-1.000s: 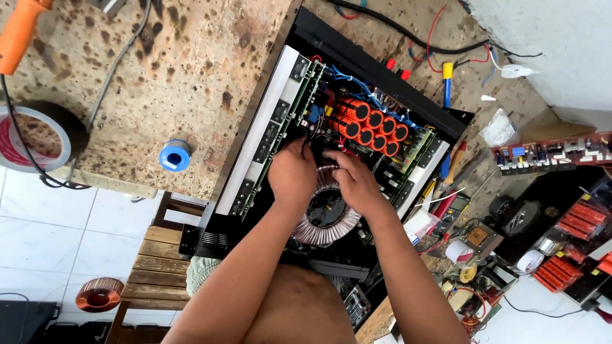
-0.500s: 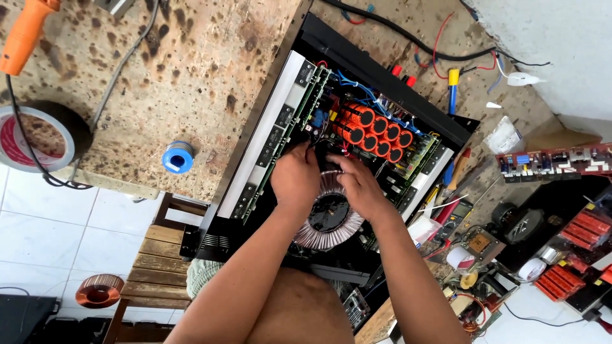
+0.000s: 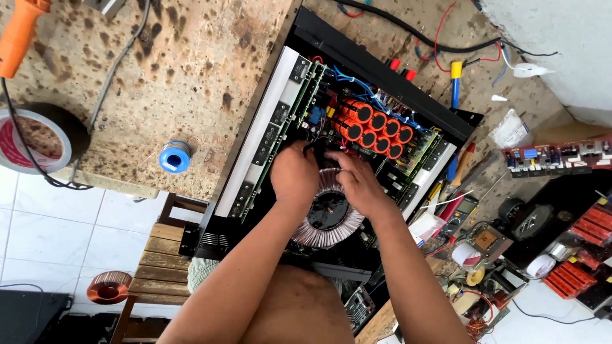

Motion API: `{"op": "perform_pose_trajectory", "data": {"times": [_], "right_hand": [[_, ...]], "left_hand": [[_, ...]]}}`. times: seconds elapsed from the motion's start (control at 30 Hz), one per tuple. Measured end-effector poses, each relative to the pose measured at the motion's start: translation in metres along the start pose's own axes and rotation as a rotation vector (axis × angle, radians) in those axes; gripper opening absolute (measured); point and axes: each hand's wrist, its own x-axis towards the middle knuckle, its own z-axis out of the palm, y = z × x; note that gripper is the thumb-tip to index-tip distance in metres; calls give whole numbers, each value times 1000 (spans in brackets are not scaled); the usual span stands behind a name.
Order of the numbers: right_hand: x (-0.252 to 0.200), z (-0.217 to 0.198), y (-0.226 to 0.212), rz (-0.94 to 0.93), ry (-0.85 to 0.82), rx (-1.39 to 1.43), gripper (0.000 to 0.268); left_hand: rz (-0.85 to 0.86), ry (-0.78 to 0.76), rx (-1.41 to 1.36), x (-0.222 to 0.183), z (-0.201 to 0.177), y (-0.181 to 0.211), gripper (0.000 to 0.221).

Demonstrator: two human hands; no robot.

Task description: Applying thermal paste to components and routing internal wiring inside a power amplifier.

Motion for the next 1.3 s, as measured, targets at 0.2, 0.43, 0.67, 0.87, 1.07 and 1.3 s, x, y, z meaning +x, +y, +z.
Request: {"op": "perform_pose_trajectory", "data": {"times": [0.2,0.43,0.67,0.87,1.07,1.3], "right_hand": [[-4,0,-3,32,-10,25,66],[-3,1,8,42,-14,28,65],[-4,7,21,-19,51,86,65],[-3,11,29,-76,79,83,63],[0,10,32,-111,84,117,63],[-10,10,29,-89,157,201,58]], "left_hand": [[-132,-21,-50,2,10,-1,22],[-340,23,-73,19,30,-8,24],[-310,51,16,18,31,-3,25],[-219,-25,134,6,20,6,34],[-83,-25,164,16,30,-10,31],[-286,-52,156,39,51,-34,36]]}}
